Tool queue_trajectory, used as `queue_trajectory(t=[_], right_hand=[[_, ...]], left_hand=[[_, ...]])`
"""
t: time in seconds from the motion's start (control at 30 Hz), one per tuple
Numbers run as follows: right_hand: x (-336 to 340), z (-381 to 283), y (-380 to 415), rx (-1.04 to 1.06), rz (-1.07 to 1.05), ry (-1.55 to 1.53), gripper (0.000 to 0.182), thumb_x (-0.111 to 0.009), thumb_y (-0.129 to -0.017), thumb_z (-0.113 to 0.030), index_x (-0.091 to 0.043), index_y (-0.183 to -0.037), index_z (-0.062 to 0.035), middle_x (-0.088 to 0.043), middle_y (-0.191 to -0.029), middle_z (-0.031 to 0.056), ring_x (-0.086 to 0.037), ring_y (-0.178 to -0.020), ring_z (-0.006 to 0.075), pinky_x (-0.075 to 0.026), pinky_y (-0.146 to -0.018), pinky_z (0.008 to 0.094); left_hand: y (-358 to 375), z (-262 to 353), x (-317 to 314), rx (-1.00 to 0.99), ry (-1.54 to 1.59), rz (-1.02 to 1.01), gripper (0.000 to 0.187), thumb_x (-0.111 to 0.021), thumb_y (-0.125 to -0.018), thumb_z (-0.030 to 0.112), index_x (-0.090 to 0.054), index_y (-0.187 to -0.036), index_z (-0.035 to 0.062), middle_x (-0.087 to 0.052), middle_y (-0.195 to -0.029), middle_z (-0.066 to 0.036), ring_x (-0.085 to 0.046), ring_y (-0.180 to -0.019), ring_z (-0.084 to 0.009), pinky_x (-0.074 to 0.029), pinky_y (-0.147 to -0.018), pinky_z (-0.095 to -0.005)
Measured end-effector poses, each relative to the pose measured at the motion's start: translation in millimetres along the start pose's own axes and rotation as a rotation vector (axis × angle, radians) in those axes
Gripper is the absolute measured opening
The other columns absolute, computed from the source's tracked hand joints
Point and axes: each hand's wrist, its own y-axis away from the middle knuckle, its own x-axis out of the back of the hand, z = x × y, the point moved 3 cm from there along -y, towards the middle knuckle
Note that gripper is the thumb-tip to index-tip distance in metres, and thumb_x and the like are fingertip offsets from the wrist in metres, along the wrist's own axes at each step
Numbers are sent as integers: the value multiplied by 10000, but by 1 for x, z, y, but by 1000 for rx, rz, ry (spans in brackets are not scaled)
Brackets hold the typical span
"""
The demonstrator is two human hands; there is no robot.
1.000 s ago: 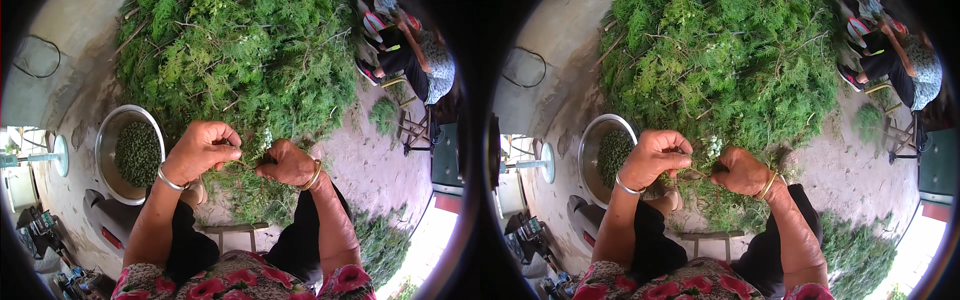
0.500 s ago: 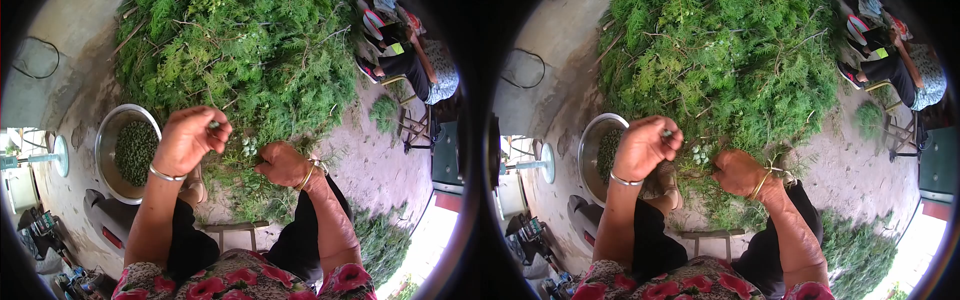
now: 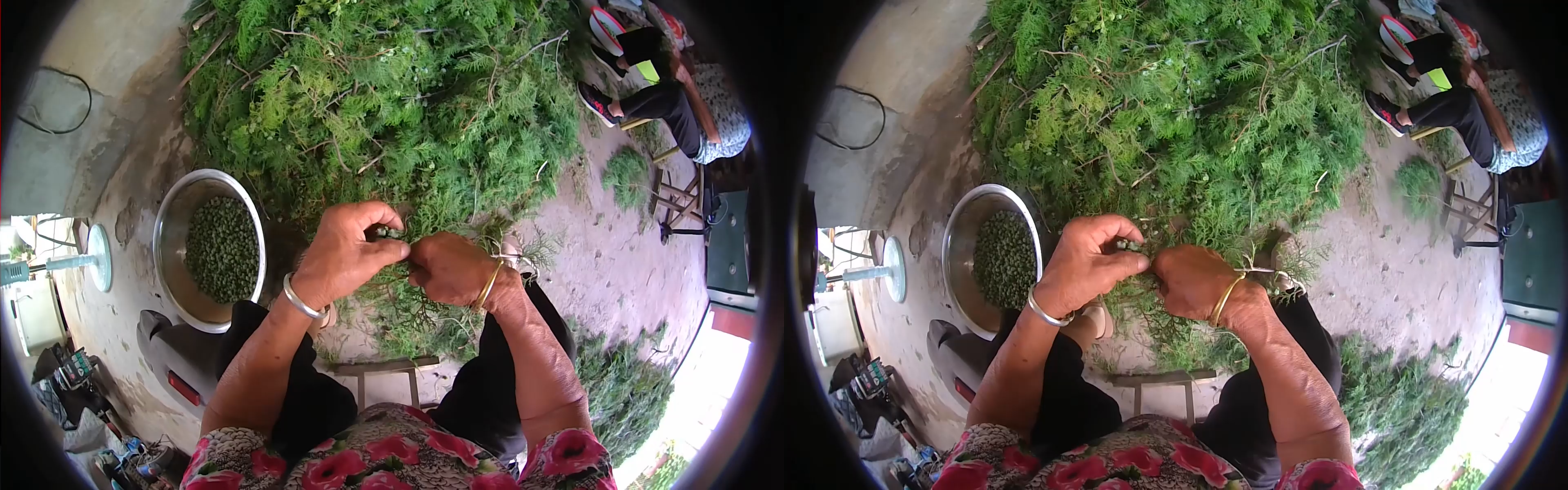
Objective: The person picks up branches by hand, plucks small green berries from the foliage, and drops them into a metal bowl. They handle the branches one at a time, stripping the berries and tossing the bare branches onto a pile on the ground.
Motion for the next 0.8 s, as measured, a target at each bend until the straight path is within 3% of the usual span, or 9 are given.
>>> queue_trajectory(t=[0.03, 0.1, 0.3, 0.37, 0.47, 0.5, 0.6, 0.67, 0.8], right_hand=[[2, 0, -1, -32, -39, -18, 130, -596, -738, -103, -602, -784, 19, -605, -737, 218, -600, -743, 388, -473, -687, 447], [4, -2, 1, -65, -79, -37, 149, -594, -733, -86, -605, -830, 28, -618, -790, 223, -609, -792, 382, -478, -737, 451], [6, -4, -2, 19, 4, -186, 148, -587, -803, -110, -589, -843, 33, -608, -757, 225, -610, -757, 381, -477, -706, 450], [2, 3, 0, 169, 120, -190, 185, -617, -795, -132, -545, -718, 20, -539, -639, 181, -552, -607, 334, -434, -577, 415], [2, 11, 5, 10, 117, -110, 188, -633, -781, -128, -541, -713, 21, -541, -638, 177, -555, -611, 337, -432, -581, 419], [2, 10, 5, 13, 113, -107, 188, -633, -781, -128, -541, -713, 21, -541, -638, 177, -555, -611, 337, -432, -581, 419], [0, 8, 4, -25, 79, -128, 171, -648, -764, -121, -564, -733, 25, -560, -651, 176, -577, -643, 338, -446, -596, 413], [-1, 7, 2, -27, 75, -121, 154, -652, -756, -116, -594, -757, 27, -581, -668, 181, -591, -652, 333, -457, -599, 405], [3, 4, 1, -24, 90, -146, 135, -651, -748, -101, -611, -766, 27, -593, -676, 190, -595, -637, 333, -460, -594, 406]], left_hand=[[1, 2, 1, 1, 1, -1, 218, -701, -723, 26, -597, -902, -42, -574, -698, -27, -512, -575, -65, -416, -502, -199], [4, 6, 6, 313, 285, 4, 132, -645, -739, -34, -591, -859, -48, -535, -591, -29, -457, -449, -49, -350, -400, -187], [4, 9, 24, 311, 465, 57, 96, -615, -737, -53, -588, -829, -53, -500, -537, -19, -376, -373, -42, -281, -339, -190], [5, 6, 39, 297, 594, 171, 75, -585, -762, -24, -599, -833, -44, -500, -539, -20, -377, -386, -42, -269, -330, -177], [3, -2, 80, 232, 906, 166, 131, -535, -803, -5, -584, -919, -42, -566, -746, -120, -468, -503, -68, -359, -324, -169], [4, -4, 83, 208, 1016, 99, 151, -527, -834, 58, -570, -938, -43, -560, -806, -147, -498, -540, -106, -409, -341, -187], [5, -4, 68, 218, 1032, 53, 202, -515, -867, 154, -569, -911, -35, -558, -802, -160, -518, -570, -144, -430, -368, -212], [5, -4, 59, 262, 1117, 65, 208, -528, -864, 156, -574, -814, -41, -594, -788, -202, -569, -612, -193, -459, -415, -268], [5, -1, 47, 339, 966, 68, 165, -555, -829, 84, -600, -897, -60, -609, -790, -170, -558, -581, -157, -451, -430, -246]])
